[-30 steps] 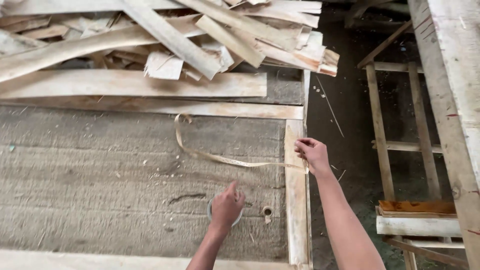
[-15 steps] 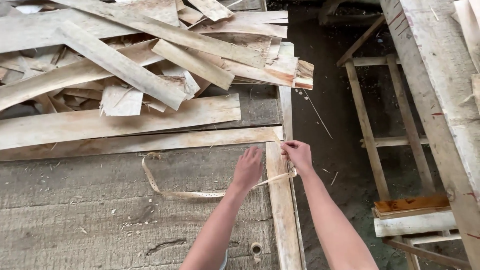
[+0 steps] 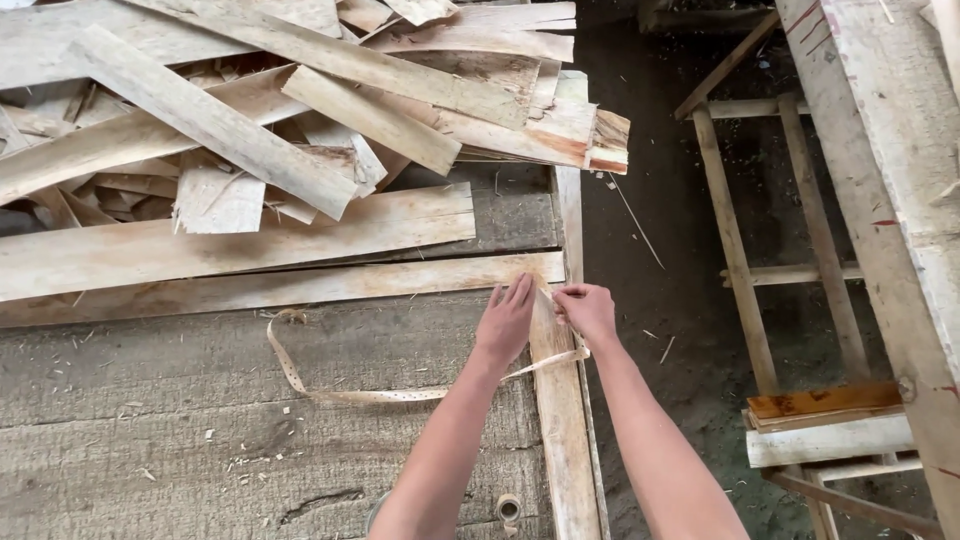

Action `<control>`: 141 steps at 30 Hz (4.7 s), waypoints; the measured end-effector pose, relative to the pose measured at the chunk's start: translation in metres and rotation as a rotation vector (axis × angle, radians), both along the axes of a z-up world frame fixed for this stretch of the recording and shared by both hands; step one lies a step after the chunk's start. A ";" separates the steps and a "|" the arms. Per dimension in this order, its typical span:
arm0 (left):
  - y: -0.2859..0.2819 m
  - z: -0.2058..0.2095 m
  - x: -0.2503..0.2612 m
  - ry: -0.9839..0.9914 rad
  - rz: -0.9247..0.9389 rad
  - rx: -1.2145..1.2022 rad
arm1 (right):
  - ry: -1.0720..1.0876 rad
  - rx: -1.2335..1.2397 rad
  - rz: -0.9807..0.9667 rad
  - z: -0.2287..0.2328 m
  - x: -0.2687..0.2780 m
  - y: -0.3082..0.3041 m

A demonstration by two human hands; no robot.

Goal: The person applies a paste-like substance from a small container onto the edges of a wooden frame using a thin wooden stick. They repeatedly dip the stick into the container and spread the substance along the frame's edges.

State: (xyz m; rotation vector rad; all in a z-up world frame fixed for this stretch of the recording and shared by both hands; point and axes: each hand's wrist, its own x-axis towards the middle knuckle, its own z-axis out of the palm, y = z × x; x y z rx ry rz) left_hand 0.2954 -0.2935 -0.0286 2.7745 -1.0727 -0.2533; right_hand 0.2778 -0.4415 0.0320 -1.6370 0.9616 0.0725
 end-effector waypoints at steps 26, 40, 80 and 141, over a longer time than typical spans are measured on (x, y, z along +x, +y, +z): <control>-0.016 -0.039 0.014 -0.157 -0.209 0.154 | 0.161 -0.301 0.260 -0.008 0.007 -0.006; -0.025 -0.042 0.017 0.048 -0.178 0.175 | 0.236 -0.494 0.392 -0.032 0.006 -0.005; 0.125 0.136 -0.178 0.377 0.766 -1.247 | -0.260 0.232 0.596 0.105 -0.171 0.105; 0.223 0.078 -0.333 0.593 0.706 -0.058 | 0.207 -0.597 1.217 -0.050 -0.231 0.246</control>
